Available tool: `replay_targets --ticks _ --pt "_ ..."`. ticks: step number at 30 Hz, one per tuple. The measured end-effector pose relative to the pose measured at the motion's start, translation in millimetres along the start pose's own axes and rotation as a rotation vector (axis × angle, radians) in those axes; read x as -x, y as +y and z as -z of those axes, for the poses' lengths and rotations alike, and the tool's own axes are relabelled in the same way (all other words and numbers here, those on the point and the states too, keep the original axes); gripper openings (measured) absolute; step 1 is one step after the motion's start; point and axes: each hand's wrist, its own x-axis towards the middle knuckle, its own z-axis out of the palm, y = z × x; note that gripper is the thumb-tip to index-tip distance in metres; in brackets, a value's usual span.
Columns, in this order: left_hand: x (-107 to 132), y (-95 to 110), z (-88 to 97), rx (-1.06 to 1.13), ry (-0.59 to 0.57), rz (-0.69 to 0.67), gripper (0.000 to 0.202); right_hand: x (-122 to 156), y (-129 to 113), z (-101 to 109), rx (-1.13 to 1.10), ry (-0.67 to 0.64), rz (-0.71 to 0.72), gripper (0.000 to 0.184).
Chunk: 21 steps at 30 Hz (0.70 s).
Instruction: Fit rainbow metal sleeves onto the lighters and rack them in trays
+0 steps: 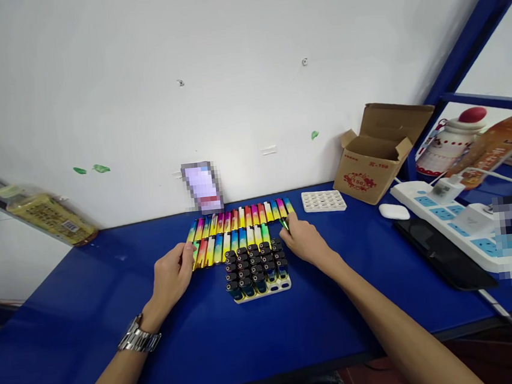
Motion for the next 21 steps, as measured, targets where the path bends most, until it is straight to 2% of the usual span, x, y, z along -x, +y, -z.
replay_targets --ticks 4,7,11,15,19,21 --pt "0 0 -0.3 -0.004 0.001 -0.005 0.038 5 6 -5 -0.602 0.102 0.208 0.012" --pt "0 -1 -0.2 0.000 0.002 -0.011 0.037 6 2 -10 -0.886 0.123 0.235 0.012" --pt "0 -1 0.2 0.006 0.005 -0.019 0.036 4 -3 -15 -1.059 0.161 0.262 0.011" --pt "-1 -1 0.2 0.014 0.021 -0.047 0.035 3 -2 -19 -1.110 0.164 0.258 0.021" --pt "-1 0 0.3 0.016 0.042 -0.076 0.036 0 0 -24 -1.267 0.135 0.175 0.033" --pt "-1 1 0.5 0.015 0.039 -0.072 0.036 -1 1 -25 -1.342 0.128 0.095 0.045"
